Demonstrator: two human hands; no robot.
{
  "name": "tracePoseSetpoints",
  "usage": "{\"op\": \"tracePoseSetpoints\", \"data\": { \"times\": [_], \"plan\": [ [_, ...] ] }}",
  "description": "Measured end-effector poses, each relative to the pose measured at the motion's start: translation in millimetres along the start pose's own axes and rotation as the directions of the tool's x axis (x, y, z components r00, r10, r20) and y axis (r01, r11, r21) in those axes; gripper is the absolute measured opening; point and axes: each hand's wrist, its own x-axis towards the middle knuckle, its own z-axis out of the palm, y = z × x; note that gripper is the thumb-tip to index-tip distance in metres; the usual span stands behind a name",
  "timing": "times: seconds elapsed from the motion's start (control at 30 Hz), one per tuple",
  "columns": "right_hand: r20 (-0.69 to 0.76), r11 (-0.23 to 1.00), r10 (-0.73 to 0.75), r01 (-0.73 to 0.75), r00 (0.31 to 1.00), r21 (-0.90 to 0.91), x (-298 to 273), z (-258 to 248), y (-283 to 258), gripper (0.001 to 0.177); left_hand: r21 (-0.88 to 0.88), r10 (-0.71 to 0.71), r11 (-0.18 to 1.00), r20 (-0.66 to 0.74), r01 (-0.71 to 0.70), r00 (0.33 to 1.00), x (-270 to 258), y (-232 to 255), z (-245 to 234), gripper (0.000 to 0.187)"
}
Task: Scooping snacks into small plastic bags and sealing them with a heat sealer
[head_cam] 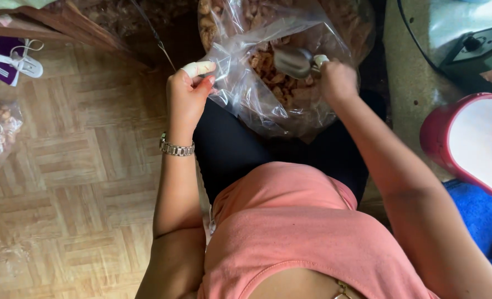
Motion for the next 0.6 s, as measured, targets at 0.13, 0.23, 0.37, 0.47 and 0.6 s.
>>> {"op": "tracePoseSetpoints", "data": {
  "times": [0.13,0.23,0.37,0.47,0.6],
  "plan": [
    [-0.011,0.971,-0.164,0.16,0.986,-0.18,2,-7,13,0.011,-0.025,0.037,0.999,-0.059,-0.039,0.998,3,-6,11,0.02],
    [0.012,0.986,-0.14,0.141,0.99,-0.09,0,2,-3,0.013,-0.028,0.109,0.993,-0.089,-0.112,0.99,2,-5,15,0.017],
    [-0.043,0.961,-0.274,0.272,0.961,-0.041,-9,8,-26,0.008,-0.255,0.1,0.959,-0.109,-0.125,0.989,-3,5,8,0.014],
    [0.061,0.963,-0.27,0.268,0.961,0.033,-11,-48,-20,0.016,-0.322,0.123,0.934,-0.12,-0.156,0.985,-5,-3,0,0.016],
    [-0.008,0.981,-0.188,0.188,0.982,0.048,-9,11,-10,0.009,-0.28,0.163,0.94,-0.134,-0.195,0.977,-9,3,-3,0.018]
  ]
}}
